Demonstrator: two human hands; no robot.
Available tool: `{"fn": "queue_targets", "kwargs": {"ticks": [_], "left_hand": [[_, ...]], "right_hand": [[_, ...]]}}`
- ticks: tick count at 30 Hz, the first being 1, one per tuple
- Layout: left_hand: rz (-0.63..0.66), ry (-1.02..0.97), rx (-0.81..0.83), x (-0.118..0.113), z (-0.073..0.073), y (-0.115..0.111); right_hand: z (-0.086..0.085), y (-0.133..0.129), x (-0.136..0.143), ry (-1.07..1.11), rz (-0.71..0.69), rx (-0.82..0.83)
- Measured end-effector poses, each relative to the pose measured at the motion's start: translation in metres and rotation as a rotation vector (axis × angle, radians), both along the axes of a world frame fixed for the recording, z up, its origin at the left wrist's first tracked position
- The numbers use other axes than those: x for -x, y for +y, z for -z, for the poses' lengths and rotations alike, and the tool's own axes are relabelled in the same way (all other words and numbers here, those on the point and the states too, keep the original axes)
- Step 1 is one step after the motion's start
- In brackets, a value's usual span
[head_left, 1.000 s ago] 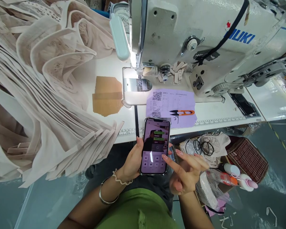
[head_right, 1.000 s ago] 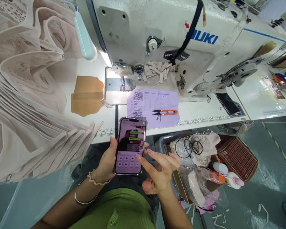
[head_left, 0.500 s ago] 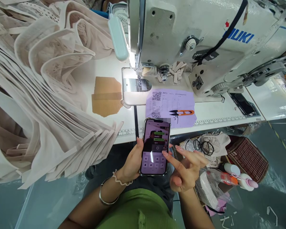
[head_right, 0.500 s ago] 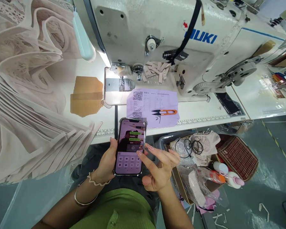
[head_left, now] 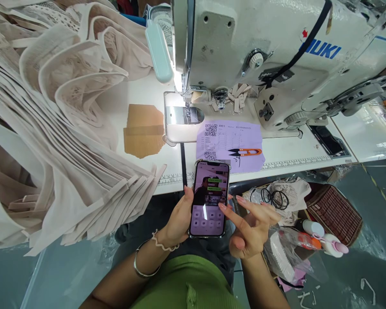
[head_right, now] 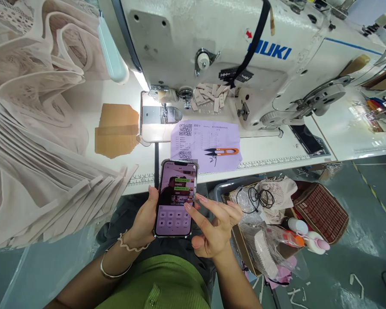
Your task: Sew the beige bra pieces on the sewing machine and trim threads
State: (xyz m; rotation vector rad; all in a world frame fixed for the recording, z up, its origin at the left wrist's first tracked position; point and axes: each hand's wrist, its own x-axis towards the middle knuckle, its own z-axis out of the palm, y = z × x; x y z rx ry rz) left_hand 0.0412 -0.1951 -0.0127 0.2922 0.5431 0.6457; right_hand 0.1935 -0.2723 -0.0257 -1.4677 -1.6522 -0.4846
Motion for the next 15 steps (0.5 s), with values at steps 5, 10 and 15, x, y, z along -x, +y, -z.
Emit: {"fn": "queue_targets", "kwargs": {"ticks": [5,10,15], "left_hand": [[-0.004,0.059,0.034,0.0009,0.0017,-0.0006],[-0.008,0.082,0.044,-0.0001,0.0013,-0.0012],[-0.025,0.087,0.040,-0.0002,0.0000,-0.0005]], "right_hand": [[-0.0038,0.0041,0.0016,0.007,-0.031,0.025],[-0.0072,0.0083,0.0052,-0.012,-0.037,0.101],[-0.0072,0.0087,0.0050,-0.018,-0.038,0.098]]}}
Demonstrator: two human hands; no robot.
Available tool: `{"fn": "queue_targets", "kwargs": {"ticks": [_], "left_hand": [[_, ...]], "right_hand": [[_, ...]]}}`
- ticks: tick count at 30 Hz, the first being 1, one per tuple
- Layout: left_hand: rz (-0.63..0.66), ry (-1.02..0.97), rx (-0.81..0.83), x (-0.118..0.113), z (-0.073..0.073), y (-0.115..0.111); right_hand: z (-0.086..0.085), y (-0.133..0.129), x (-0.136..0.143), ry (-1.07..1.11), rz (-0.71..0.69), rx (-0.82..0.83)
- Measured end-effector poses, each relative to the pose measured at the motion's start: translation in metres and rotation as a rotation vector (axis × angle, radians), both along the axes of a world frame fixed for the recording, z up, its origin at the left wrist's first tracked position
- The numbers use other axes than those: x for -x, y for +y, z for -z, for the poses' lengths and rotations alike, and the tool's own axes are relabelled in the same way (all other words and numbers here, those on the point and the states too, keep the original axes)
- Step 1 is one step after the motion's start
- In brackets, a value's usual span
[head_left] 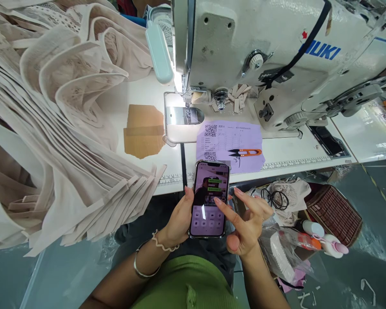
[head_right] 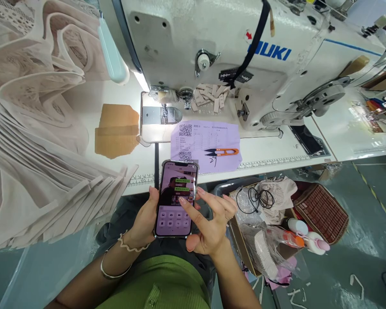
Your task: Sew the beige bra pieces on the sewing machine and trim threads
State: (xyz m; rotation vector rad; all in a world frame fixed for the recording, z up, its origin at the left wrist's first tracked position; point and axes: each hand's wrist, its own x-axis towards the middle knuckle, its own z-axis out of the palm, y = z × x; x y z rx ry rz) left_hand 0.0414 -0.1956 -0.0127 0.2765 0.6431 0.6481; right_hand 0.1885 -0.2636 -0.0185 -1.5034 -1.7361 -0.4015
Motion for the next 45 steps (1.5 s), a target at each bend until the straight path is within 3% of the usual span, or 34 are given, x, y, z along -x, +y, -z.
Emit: {"fn": "queue_targets", "kwargs": {"ticks": [7,13,18,23,26,34,45], "left_hand": [[-0.019,-0.030,-0.023,-0.001,0.002,0.000],[-0.047,-0.014,-0.062,-0.002,0.002,0.000],[-0.030,0.010,-0.040,0.001,-0.003,0.000],[-0.034,0.079,0.052,0.001,-0.004,0.000],[-0.039,0.061,0.026,0.001,-0.002,-0.001],[-0.029,0.005,-0.074,0.001,-0.007,-0.001],[-0.013,-0.043,0.000,0.003,-0.004,-0.002]], "right_hand": [[0.000,-0.005,-0.002,0.040,-0.004,-0.024],[-0.009,-0.004,0.000,-0.017,-0.170,0.141],[-0.014,-0.001,0.000,-0.050,-0.184,0.218],[-0.018,-0.002,-0.005,0.050,-0.226,0.252],[-0.021,-0.003,-0.007,0.095,-0.258,0.282],[-0.025,-0.005,-0.008,0.121,-0.273,0.269],[-0.026,-0.004,-0.007,0.127,-0.290,0.259]]}}
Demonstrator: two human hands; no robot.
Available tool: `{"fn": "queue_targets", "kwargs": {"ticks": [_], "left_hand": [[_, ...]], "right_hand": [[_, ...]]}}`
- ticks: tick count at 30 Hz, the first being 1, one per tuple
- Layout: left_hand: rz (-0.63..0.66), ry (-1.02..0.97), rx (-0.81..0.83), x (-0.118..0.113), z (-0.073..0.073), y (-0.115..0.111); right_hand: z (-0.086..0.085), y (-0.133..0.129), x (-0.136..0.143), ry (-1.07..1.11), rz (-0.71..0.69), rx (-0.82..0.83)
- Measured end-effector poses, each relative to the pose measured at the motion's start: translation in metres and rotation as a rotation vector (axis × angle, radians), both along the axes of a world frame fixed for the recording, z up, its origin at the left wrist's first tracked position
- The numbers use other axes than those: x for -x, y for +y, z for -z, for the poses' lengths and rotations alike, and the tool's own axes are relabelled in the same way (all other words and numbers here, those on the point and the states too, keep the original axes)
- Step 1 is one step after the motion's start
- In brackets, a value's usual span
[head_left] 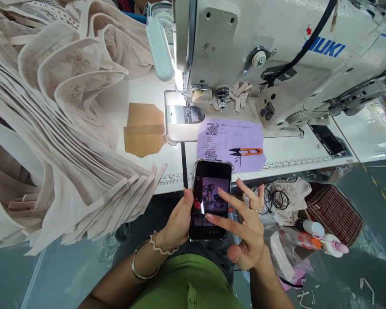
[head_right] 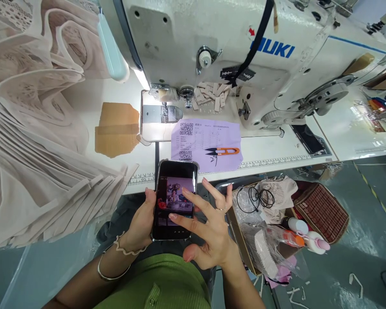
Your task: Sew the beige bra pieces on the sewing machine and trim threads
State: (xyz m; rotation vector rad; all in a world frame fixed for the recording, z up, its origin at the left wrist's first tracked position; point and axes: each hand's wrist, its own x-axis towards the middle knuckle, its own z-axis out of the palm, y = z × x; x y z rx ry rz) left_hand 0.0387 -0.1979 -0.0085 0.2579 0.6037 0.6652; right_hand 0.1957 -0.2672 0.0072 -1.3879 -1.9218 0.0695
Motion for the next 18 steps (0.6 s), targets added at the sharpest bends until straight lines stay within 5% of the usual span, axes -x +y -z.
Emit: {"fn": "queue_targets", "kwargs": {"ticks": [18], "left_hand": [[-0.007,0.016,-0.015,0.0008,0.0024,-0.0010]], "right_hand": [[0.0006,-0.0015,0.0002,-0.007,-0.005,0.002]]}}
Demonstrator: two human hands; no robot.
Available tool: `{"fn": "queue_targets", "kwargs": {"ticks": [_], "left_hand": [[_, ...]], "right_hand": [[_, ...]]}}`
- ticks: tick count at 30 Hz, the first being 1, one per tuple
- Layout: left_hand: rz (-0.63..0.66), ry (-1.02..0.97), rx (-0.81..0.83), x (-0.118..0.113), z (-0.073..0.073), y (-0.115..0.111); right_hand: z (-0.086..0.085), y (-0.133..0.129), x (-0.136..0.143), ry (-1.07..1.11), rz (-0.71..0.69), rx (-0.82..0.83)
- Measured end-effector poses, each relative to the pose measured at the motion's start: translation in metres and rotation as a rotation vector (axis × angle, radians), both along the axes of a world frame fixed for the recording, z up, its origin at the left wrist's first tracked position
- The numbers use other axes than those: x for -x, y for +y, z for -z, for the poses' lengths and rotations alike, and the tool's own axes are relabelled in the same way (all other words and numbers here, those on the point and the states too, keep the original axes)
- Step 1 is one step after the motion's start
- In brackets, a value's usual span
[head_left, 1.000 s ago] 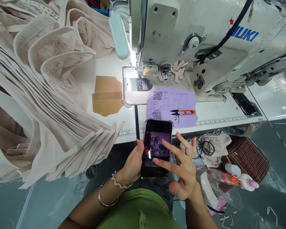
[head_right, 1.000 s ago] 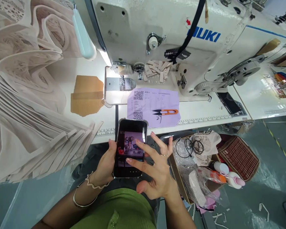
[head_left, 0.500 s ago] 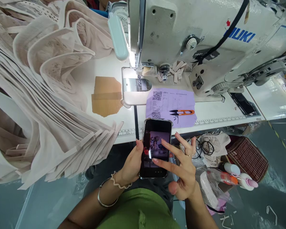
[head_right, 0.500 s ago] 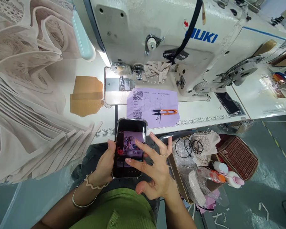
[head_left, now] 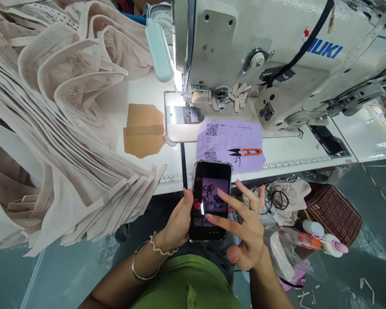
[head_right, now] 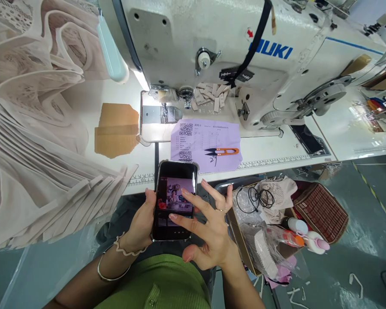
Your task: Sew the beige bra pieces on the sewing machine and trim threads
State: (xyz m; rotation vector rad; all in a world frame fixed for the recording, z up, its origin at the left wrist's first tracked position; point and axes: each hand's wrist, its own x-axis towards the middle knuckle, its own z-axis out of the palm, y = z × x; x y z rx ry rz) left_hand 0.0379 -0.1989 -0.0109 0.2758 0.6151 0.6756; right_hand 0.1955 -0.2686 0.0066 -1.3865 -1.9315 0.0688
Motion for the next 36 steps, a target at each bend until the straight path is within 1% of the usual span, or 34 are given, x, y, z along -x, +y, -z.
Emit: {"fn": "queue_targets", "kwargs": {"ticks": [6,9,12,14,16,20,22,29,33,36], "left_hand": [[-0.001,-0.013,-0.004,-0.003,-0.002,0.002],[-0.006,-0.025,0.002,-0.004,-0.002,0.002],[-0.004,-0.040,-0.013,-0.003,0.000,0.003],[0.021,-0.056,-0.017,-0.002,0.001,0.003],[0.043,-0.064,-0.005,-0.002,0.002,0.002],[0.021,-0.033,-0.012,-0.002,-0.001,0.002],[0.036,-0.023,-0.030,-0.003,-0.002,0.003],[0.088,-0.028,-0.107,-0.001,-0.003,0.005],[0.083,0.003,-0.078,-0.002,-0.002,0.005],[0.066,-0.009,-0.054,-0.003,-0.002,0.005]], "right_hand": [[0.002,-0.002,0.000,-0.032,0.011,0.004],[0.005,-0.003,0.000,-0.056,0.038,-0.016],[0.008,-0.003,0.001,-0.057,0.133,-0.114],[0.009,-0.003,0.003,-0.071,0.202,-0.174],[0.010,-0.002,0.003,-0.096,0.231,-0.194],[0.012,-0.003,0.004,-0.119,0.247,-0.191],[0.013,-0.004,0.003,-0.120,0.260,-0.208],[0.022,-0.009,0.000,-0.058,0.312,-0.339],[0.024,-0.012,0.001,-0.064,0.298,-0.353],[0.024,-0.017,0.004,-0.076,0.285,-0.344]]}}
